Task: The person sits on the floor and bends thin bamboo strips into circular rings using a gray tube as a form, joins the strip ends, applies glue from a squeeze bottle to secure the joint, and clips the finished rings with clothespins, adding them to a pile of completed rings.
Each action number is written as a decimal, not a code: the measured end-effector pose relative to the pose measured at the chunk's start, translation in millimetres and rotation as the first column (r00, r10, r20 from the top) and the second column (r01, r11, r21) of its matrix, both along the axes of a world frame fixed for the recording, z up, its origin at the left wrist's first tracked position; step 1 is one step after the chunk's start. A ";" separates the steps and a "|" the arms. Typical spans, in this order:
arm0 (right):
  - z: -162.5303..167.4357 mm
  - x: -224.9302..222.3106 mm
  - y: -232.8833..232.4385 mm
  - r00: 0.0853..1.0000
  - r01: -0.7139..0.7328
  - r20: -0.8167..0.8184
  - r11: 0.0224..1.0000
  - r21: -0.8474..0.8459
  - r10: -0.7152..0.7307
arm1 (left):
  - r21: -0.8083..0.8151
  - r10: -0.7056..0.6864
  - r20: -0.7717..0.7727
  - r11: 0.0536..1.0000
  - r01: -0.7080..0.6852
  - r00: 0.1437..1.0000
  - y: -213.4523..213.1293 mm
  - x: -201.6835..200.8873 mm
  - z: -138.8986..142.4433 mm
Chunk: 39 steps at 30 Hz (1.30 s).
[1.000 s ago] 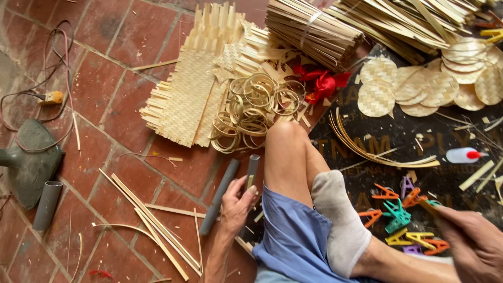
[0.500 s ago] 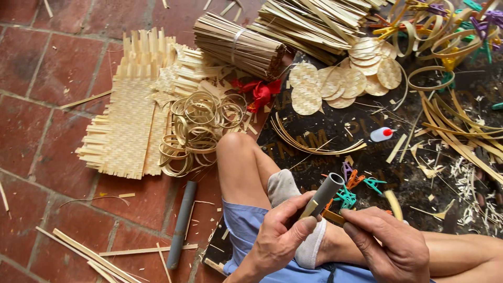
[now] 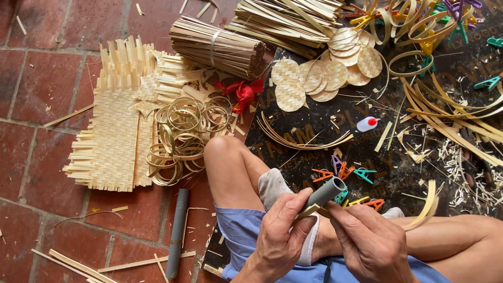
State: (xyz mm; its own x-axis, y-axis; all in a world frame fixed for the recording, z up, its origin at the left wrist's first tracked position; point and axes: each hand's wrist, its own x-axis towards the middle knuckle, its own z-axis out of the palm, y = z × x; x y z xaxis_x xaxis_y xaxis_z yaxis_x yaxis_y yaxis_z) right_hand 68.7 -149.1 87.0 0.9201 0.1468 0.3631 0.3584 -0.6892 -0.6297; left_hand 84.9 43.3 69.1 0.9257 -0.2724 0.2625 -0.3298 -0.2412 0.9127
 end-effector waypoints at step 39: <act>-27.8 -1.4 -57.3 0.878 -0.433 -0.085 0.857 0.280 0.471 | -0.829 -0.823 -0.542 0.557 0.055 0.169 -8.0 -6.8 -104.3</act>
State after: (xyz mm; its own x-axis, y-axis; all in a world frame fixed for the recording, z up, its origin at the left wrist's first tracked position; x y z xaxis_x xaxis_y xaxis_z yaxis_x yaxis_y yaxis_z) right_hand 67.3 -206.4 59.2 0.8187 0.4830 0.3105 0.4842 -0.2900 -0.8255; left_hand 78.2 35.2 -35.2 0.3999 -0.8848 -0.2391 0.8291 0.2380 0.5059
